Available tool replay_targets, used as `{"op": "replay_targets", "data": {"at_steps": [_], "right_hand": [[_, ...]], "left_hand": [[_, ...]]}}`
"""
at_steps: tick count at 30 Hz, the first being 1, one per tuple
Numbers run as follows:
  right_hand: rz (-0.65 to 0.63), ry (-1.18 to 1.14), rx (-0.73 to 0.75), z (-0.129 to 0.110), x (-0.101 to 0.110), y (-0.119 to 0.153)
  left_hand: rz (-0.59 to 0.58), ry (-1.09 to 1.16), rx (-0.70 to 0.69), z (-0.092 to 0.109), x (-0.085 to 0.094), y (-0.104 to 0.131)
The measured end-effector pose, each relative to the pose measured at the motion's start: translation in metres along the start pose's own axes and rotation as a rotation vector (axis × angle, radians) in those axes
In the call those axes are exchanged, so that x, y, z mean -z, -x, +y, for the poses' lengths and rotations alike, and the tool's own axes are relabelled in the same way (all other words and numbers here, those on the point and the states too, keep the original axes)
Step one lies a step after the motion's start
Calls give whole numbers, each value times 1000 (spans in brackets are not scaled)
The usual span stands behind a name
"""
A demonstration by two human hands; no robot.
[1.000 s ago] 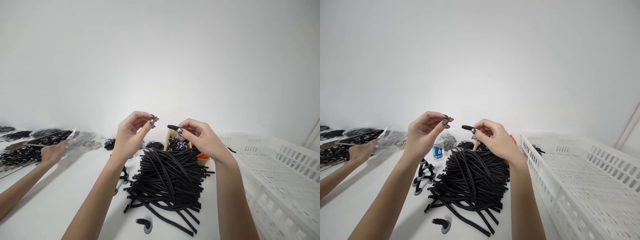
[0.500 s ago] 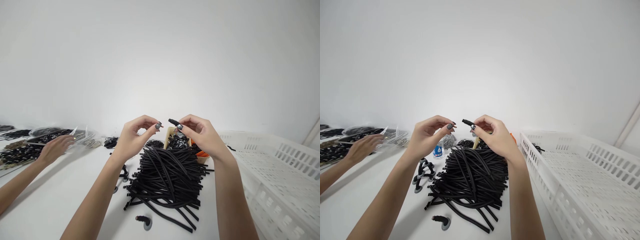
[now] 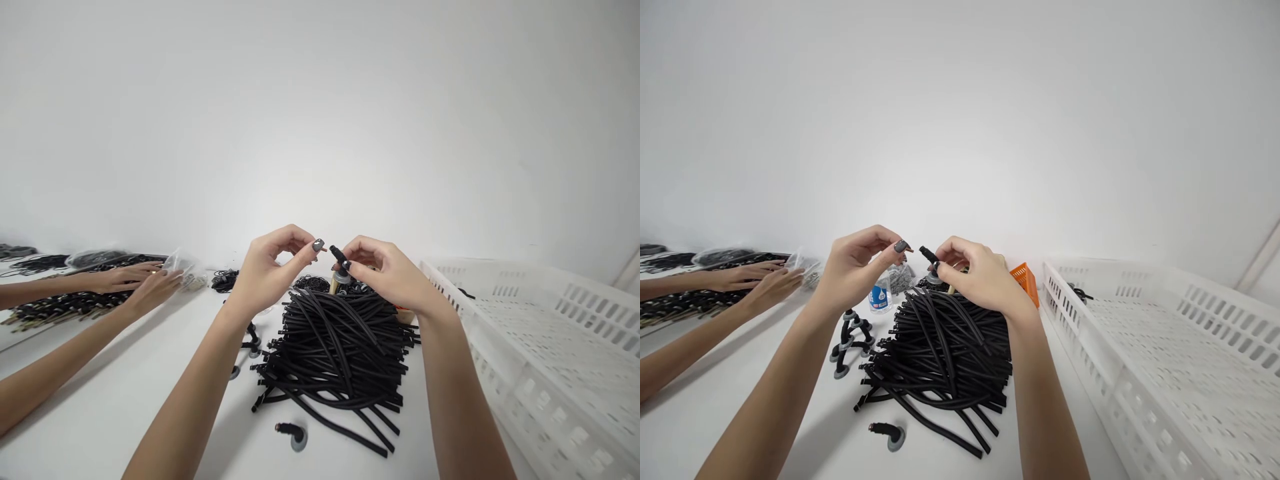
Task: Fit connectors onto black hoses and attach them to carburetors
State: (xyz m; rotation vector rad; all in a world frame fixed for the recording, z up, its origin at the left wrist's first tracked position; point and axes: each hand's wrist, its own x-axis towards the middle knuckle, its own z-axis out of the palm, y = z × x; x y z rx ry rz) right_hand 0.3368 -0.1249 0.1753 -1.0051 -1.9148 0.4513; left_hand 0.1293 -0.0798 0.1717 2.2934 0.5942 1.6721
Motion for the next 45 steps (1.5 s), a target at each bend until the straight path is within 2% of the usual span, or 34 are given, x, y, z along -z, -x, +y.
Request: {"op": "replay_targets", "data": {"at_steps": [7,13,18,22,29,33,36,38,41,45], "right_hand": [[-15,46,6,2,-4,-5],[-143,116,4,-3,-14,-4],[-297,195,44,-5,-32,-6],[-461,229,73,-5,-57,-9],[-724,342,140,-6,-120,-11],[-850,352,182,0,-153,-9],[-873,329,237,10,-170,-8],[-852,320,283,18,-179,-7],[-825,316,310,28,-190,-6],[-822,298,315,37,-200,-4]], "left_hand": [[2,-3,-6,1,4,-1],[55,-13,-20,4,13,-2],[216,-62,-45,8,32,0],[317,-96,-52,16,46,4],[330,-106,-43,31,54,10],[350,-91,-35,30,56,11],[371,-140,-14,15,58,20],[406,-241,29,-6,61,33],[497,-390,134,-51,67,62],[755,-469,119,-112,73,106]]}}
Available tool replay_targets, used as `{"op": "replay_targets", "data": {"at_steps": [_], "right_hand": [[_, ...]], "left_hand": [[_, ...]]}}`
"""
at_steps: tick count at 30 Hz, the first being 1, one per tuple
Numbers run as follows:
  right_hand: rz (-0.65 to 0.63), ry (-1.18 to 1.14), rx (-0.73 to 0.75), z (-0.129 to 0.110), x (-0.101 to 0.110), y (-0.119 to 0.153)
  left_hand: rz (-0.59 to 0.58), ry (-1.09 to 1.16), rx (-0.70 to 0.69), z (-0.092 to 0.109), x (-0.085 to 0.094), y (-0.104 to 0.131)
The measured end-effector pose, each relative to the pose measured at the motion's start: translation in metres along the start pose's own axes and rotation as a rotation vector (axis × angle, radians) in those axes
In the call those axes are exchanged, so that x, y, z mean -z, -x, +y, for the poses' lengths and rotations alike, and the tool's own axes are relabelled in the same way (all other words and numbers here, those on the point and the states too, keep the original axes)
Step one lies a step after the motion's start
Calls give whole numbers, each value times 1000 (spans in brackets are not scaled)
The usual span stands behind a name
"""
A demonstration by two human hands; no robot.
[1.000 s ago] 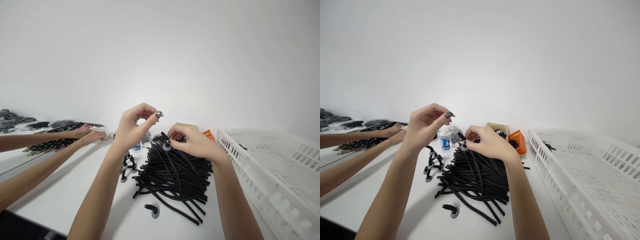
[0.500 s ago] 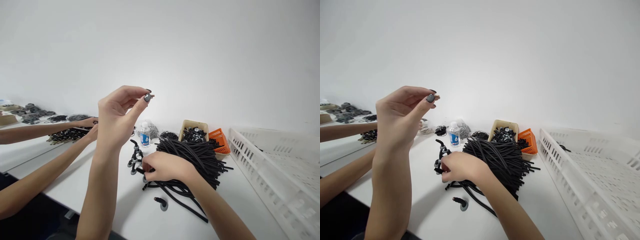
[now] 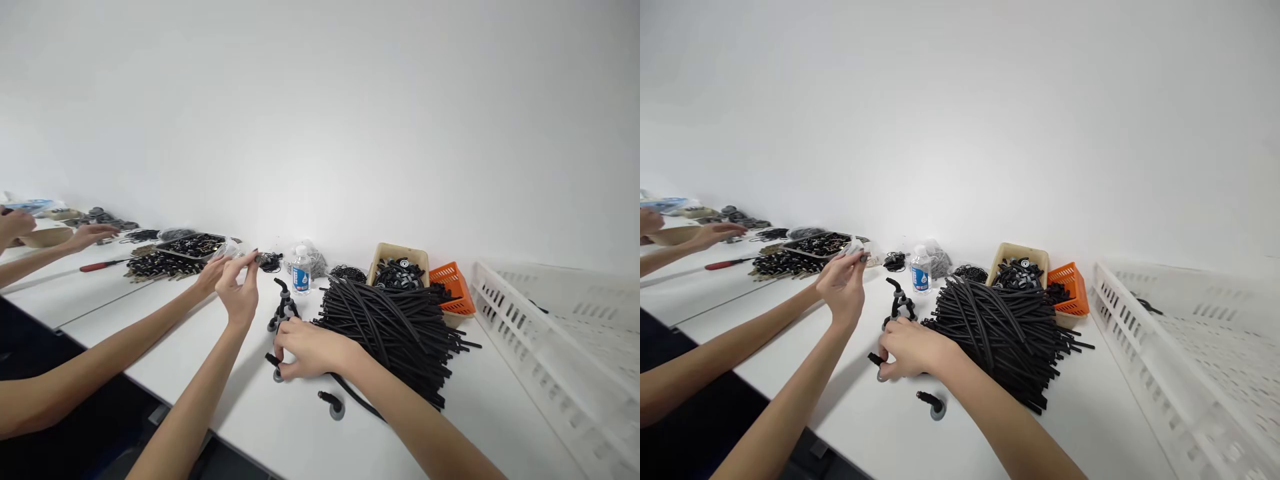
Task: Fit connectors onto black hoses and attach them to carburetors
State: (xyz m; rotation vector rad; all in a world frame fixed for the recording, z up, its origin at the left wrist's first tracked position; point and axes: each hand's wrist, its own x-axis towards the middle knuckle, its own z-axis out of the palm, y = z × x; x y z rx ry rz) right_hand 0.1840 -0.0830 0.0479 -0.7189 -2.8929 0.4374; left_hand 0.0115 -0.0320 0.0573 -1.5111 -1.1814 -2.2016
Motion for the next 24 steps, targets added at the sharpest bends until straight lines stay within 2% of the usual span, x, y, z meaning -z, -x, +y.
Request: {"op": "replay_targets", "data": {"at_steps": [2,5,9,14,24], "right_hand": [[-8,-5,-9,2,-3,-1],[-11,-2,-9,5,-5,0],[8,-11,-6,8,-8,0],[-11,-10,-34,9,-11,1],[-76,37,-68,8,-12,-1]], "left_hand": [[9,-15,-9,-21,1,13],[-58,-44,17,-35,2,25],[-90,-53,68,-41,3,29],[-119,-117,59,-52,7,33],[-161,-211,-90,-55,9,34]]}}
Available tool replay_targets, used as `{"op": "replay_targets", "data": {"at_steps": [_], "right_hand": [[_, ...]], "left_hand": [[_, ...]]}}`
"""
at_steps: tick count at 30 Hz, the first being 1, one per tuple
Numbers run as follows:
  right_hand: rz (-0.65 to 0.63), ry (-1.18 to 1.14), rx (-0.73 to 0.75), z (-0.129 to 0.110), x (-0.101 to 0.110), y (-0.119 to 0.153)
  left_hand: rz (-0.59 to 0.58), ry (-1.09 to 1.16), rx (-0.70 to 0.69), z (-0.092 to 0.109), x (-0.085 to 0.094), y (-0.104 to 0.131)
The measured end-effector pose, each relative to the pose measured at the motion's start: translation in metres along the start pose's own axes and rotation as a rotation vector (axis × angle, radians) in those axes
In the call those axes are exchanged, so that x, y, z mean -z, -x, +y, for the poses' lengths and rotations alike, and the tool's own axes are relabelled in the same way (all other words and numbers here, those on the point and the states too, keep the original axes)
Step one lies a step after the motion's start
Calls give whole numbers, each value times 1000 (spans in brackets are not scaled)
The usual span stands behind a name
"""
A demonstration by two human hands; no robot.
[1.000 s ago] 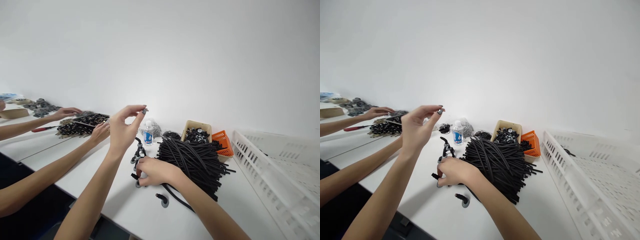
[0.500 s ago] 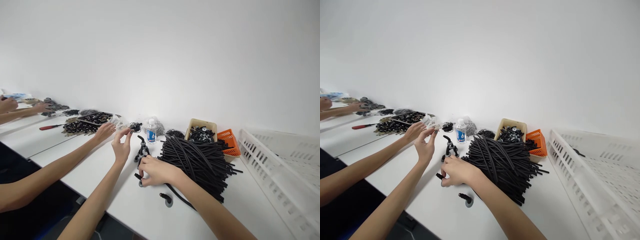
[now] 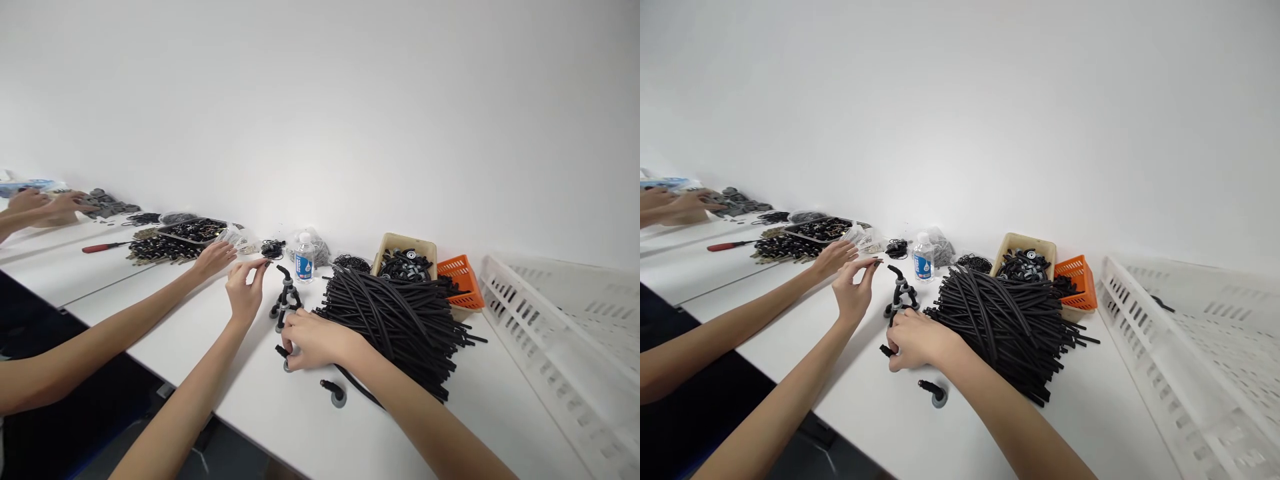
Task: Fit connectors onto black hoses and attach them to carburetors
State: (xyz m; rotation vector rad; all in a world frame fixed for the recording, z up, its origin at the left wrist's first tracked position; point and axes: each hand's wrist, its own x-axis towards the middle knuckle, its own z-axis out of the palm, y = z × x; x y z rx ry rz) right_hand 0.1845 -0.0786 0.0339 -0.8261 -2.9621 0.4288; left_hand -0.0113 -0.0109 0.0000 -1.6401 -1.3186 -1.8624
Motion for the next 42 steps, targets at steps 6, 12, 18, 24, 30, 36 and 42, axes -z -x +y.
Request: {"op": "replay_targets", "data": {"at_steps": [6,12,18,24,30,36,42], "right_hand": [[20,-10,-1,1,0,1],[113,-41,33,3,10,5],[486,-35,-41,5,19,6],[590,-12,-100,15,11,1],[514,-12,-140,21,5,-2],[465,-7,-142,27,-1,-5],[445,-18,-141,29,-1,-8]], "left_hand": [[-18,-40,-38,-1,-1,1],[-26,-53,-61,0,-1,3],[-19,-68,-98,1,-1,4],[-42,-62,-71,1,-2,5],[-31,-48,-111,2,-3,5],[3,-18,-182,2,-4,5],[2,-18,-181,2,-4,5]]}}
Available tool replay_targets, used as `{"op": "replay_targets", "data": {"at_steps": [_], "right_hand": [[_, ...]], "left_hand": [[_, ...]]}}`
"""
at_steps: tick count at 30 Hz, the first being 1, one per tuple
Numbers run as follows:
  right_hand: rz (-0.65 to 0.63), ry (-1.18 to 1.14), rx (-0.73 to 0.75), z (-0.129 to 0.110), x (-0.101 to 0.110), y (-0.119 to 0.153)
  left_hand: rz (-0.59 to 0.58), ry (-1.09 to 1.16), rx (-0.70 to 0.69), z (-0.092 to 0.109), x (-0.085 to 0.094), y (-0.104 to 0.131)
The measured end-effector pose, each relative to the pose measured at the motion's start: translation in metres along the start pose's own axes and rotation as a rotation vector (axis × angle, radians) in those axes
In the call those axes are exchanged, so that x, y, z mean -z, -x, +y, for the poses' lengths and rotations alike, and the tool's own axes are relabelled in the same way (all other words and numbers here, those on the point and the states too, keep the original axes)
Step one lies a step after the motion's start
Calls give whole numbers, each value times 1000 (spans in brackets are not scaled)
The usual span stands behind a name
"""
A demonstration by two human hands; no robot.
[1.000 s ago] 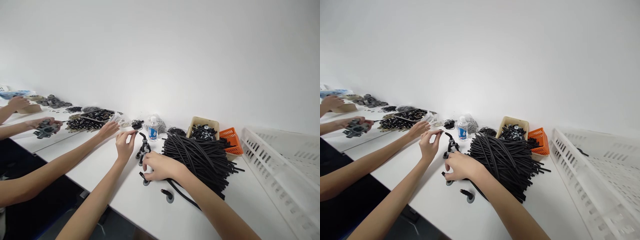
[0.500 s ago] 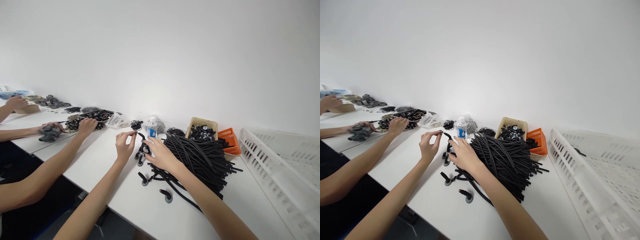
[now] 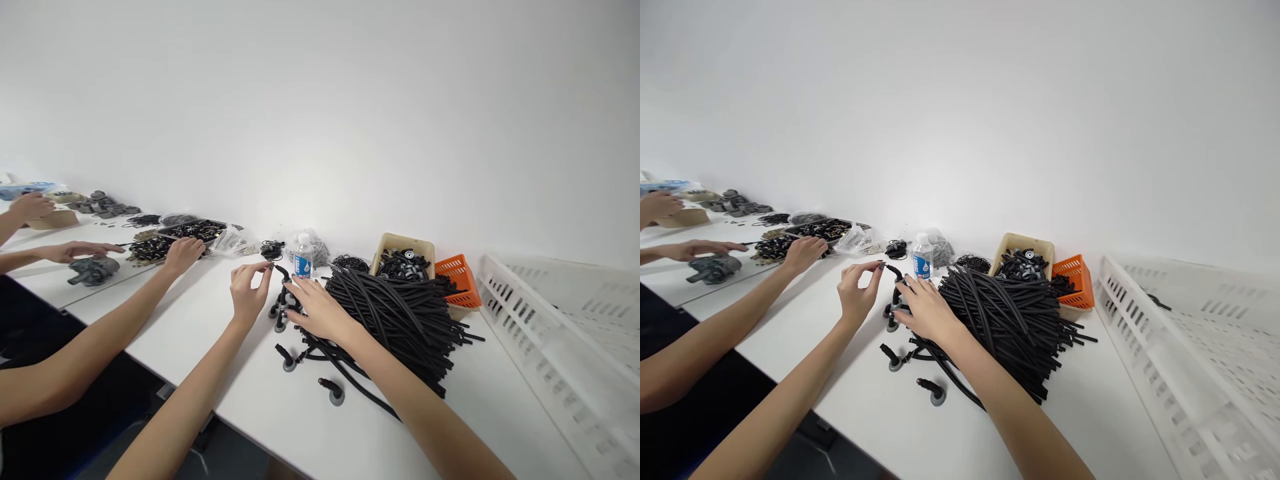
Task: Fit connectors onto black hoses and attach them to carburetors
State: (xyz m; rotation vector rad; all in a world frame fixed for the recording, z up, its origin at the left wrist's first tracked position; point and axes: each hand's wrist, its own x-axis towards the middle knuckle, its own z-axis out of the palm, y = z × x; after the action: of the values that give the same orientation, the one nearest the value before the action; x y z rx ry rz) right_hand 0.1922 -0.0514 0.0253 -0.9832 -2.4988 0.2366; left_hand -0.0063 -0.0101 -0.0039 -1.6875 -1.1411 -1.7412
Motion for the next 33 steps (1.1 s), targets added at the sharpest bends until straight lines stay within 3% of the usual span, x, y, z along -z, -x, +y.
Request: {"op": "replay_targets", "data": {"at_steps": [33], "right_hand": [[-16,-6,17,2,-4,-2]], "left_hand": [[-31,7,14,4,1,-2]]}}
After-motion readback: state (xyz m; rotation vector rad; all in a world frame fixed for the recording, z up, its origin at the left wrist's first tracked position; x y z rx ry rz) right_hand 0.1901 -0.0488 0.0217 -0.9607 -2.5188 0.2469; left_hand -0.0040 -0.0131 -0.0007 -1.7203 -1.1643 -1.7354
